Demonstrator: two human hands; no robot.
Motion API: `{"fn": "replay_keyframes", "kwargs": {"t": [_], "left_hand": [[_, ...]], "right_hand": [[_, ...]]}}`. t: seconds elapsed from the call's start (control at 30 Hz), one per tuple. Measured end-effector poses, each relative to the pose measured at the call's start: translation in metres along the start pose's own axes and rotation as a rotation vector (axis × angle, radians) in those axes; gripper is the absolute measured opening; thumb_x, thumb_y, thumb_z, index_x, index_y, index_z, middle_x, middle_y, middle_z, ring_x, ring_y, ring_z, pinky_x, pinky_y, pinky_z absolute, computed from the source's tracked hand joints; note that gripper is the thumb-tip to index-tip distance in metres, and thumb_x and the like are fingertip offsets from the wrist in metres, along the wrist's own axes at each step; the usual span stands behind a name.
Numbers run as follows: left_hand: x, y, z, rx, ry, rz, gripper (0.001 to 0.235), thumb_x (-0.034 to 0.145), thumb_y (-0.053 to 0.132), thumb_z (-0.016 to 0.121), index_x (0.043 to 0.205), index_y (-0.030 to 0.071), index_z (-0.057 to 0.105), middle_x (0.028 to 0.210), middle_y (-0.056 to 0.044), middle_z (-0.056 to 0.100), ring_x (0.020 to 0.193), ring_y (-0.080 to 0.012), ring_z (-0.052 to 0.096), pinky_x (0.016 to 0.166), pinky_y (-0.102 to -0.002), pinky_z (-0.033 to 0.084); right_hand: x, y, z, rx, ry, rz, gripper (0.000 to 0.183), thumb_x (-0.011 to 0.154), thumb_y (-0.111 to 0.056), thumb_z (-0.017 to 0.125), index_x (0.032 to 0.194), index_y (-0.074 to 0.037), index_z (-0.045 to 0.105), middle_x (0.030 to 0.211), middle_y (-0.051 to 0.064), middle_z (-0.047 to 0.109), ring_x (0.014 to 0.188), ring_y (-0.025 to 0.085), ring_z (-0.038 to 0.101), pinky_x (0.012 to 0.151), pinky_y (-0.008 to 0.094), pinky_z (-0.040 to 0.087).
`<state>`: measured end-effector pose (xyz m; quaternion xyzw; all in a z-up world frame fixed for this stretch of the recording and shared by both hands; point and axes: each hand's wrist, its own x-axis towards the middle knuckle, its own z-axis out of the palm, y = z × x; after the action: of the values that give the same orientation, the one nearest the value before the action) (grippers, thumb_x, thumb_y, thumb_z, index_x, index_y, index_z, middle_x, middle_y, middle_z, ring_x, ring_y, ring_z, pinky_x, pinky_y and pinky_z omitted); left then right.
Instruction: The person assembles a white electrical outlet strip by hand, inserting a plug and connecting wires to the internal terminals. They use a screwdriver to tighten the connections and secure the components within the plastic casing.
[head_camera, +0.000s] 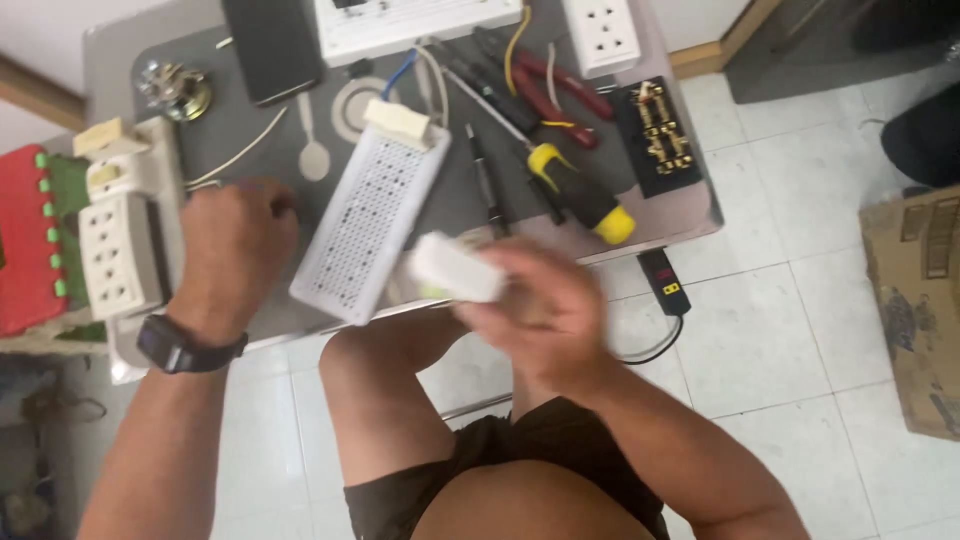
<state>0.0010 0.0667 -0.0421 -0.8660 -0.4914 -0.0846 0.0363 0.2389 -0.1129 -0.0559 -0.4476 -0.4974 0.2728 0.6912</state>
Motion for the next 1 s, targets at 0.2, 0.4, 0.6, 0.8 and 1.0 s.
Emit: {"fn": "replay_keyframes", "kwargs": {"t": [0.2, 0.4, 0.6, 0.8, 1.0], "left_hand": [[0.097, 0.085, 0.007, -0.315, 0.184, 0.375, 0.009, 0.076, 0.002, 0.057, 0.071, 0.009, 0.055, 0.061, -0.010, 0.053, 0.054, -0.0298, 0.045, 0.053, -0.043, 0.035], [0.218, 0.179, 0.060, -0.053, 0.241, 0.732, 0.010, 0.074, 0.001, 0.069, 0.071, 0.011, 0.066, 0.066, -0.009, 0.060, 0.056, -0.0265, 0.056, 0.046, -0.038, 0.043], [0.248, 0.203, 0.091, -0.199, 0.113, 0.504, 0.006, 0.083, 0.014, 0.071, 0.079, 0.011, 0.068, 0.073, -0.009, 0.065, 0.061, -0.0275, 0.061, 0.047, -0.038, 0.048], [0.291, 0.196, 0.134, -0.238, 0.083, 0.375, 0.013, 0.084, 0.025, 0.065, 0.075, 0.016, 0.065, 0.077, -0.009, 0.065, 0.066, -0.0314, 0.061, 0.051, -0.040, 0.046], [0.254, 0.139, 0.073, -0.054, 0.325, 0.560, 0.019, 0.077, 0.013, 0.060, 0.059, 0.017, 0.059, 0.055, -0.001, 0.055, 0.047, -0.0212, 0.047, 0.041, -0.038, 0.033]], "right_hand": [[0.072, -0.019, -0.092, -0.140, 0.359, -0.014, 0.027, 0.086, 0.000, 0.066, 0.111, 0.000, 0.058, 0.102, 0.018, 0.064, 0.087, 0.028, 0.067, 0.071, 0.033, 0.061], [0.111, -0.031, -0.105, 0.113, 0.393, 0.355, 0.018, 0.082, -0.007, 0.066, 0.099, -0.005, 0.062, 0.104, 0.019, 0.072, 0.072, 0.021, 0.071, 0.055, 0.025, 0.058], [0.118, -0.005, -0.103, 0.035, 0.428, 0.378, 0.019, 0.083, -0.009, 0.070, 0.100, -0.004, 0.063, 0.097, 0.016, 0.073, 0.062, 0.015, 0.069, 0.053, 0.020, 0.059], [0.137, 0.006, -0.086, -0.054, 0.396, 0.346, 0.013, 0.083, -0.009, 0.069, 0.093, -0.002, 0.063, 0.087, 0.016, 0.073, 0.056, 0.015, 0.070, 0.045, 0.019, 0.058], [0.166, 0.011, -0.064, -0.311, 0.220, 0.441, 0.013, 0.082, -0.017, 0.070, 0.086, -0.007, 0.064, 0.072, 0.006, 0.068, 0.056, 0.009, 0.069, 0.047, 0.019, 0.056]]}}
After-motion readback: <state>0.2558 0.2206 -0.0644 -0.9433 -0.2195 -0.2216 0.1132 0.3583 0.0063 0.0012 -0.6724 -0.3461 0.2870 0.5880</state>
